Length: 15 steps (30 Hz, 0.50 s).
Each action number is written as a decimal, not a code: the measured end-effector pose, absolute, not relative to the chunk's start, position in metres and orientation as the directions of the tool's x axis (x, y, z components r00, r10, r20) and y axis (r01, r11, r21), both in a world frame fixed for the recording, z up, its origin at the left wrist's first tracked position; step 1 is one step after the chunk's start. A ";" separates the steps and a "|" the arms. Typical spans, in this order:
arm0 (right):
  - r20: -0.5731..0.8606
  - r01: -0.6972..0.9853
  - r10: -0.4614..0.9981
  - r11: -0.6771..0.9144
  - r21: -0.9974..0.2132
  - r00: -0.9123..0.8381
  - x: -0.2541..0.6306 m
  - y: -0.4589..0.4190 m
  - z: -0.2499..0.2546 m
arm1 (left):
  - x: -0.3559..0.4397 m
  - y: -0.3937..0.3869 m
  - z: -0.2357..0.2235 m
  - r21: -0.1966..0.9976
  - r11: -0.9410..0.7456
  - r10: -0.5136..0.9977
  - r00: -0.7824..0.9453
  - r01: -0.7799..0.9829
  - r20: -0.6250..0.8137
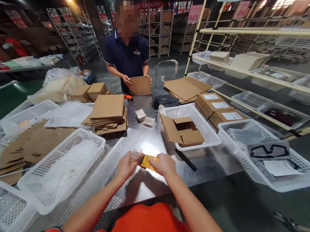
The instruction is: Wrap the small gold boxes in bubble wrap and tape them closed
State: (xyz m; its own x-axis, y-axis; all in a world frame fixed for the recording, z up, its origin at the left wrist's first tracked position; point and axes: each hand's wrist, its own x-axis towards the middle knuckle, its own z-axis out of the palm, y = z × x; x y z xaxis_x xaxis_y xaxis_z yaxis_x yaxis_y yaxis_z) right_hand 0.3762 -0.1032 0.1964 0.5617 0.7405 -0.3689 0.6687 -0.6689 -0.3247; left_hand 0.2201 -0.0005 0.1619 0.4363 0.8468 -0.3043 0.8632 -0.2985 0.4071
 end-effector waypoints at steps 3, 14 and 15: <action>-0.365 0.686 0.735 -0.672 -0.279 0.571 0.373 -0.107 0.196 | 0.232 0.004 0.155 0.409 -0.292 0.853 0.429 0.864 -0.297; -0.423 0.440 0.402 -0.898 -0.010 0.812 0.444 -0.198 0.194 | 0.254 -0.028 0.177 0.882 -0.077 0.693 0.661 0.465 -0.288; -0.377 0.356 0.335 -0.934 -0.014 0.863 0.456 -0.219 0.194 | 0.252 -0.027 0.174 0.922 0.107 0.655 0.671 0.373 -0.347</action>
State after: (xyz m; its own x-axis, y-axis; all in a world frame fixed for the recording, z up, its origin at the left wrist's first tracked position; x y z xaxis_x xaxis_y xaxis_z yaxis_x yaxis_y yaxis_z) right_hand 0.4562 -0.2195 0.1941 0.8633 0.3350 -0.3774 0.3564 -0.9342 -0.0139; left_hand 0.2520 -0.0274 0.1744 0.6709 0.6553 -0.3472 0.3729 0.1066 0.9217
